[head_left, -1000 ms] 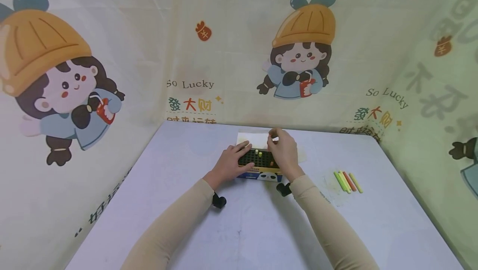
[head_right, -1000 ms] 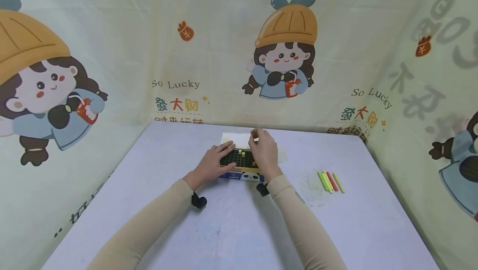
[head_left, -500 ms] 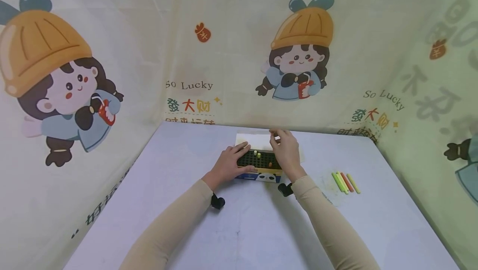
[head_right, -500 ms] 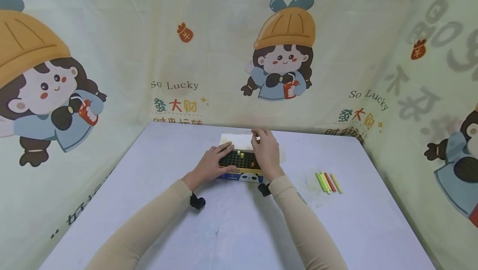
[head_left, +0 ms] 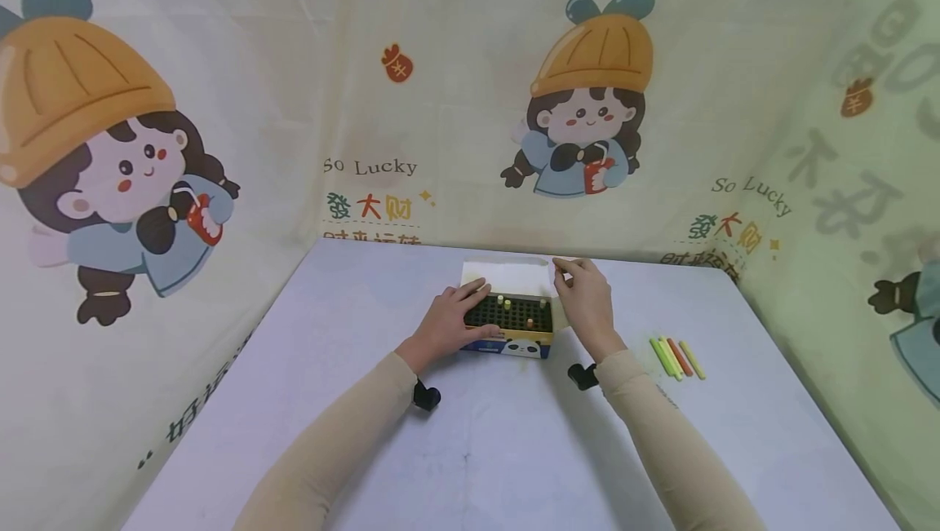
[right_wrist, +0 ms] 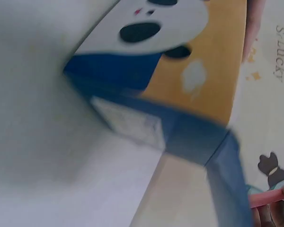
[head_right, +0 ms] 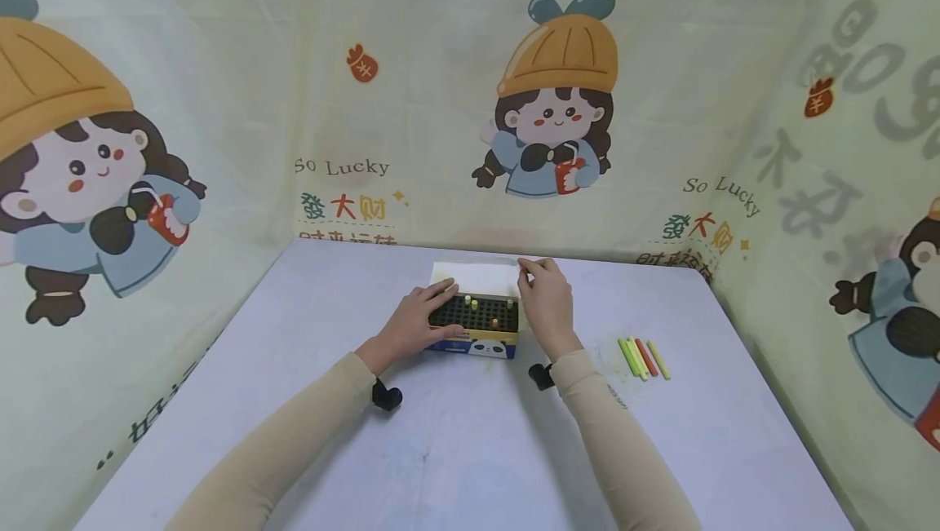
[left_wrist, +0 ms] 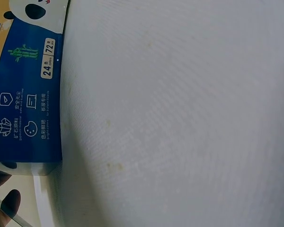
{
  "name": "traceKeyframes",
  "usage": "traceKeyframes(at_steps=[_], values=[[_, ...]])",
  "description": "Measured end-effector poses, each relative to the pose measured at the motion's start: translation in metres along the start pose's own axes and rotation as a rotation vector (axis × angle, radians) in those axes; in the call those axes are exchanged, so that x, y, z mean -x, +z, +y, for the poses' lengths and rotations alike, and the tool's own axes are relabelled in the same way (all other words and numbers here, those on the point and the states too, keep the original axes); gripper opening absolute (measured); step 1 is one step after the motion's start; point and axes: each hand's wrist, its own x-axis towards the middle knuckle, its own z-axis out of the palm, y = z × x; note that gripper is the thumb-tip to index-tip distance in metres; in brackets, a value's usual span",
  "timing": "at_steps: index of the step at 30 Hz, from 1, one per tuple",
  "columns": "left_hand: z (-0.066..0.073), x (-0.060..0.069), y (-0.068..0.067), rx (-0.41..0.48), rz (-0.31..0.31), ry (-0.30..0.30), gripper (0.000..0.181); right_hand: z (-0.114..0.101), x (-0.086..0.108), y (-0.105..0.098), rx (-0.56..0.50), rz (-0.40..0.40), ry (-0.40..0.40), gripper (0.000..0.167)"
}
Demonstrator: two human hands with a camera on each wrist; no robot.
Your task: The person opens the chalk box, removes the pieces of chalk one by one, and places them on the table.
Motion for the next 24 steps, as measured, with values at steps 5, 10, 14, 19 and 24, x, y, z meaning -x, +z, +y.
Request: traceKeyframes(at_steps=[5, 10, 14, 19, 24], values=[[0.001, 0.000, 0.000, -0.015, 0.009, -0.006, 0.089, 0.016, 0.001, -0.010, 0.004, 0.029, 0.024, 0.026], [0.001, 0.001, 0.000, -0.030, 0.013, -0.013, 0.089, 0.031, 0.002, -0.019, 0.003, 0.053, 0.045, 0.027], [0.000, 0.000, -0.001, -0.042, 0.014, -0.008, 0.092, 0.042, 0.003, -0.023, 0.015, 0.056, 0.064, 0.027], [-0.001, -0.001, 0.000, -0.080, 0.003, -0.007, 0.092, 0.059, 0.010, -0.026, 0.078, 0.045, 0.064, 0.027], [0.001, 0.000, -0.003, -0.146, -0.018, -0.012, 0.090, 0.078, 0.019, -0.032, 0.150, 0.007, 0.076, 0.027]])
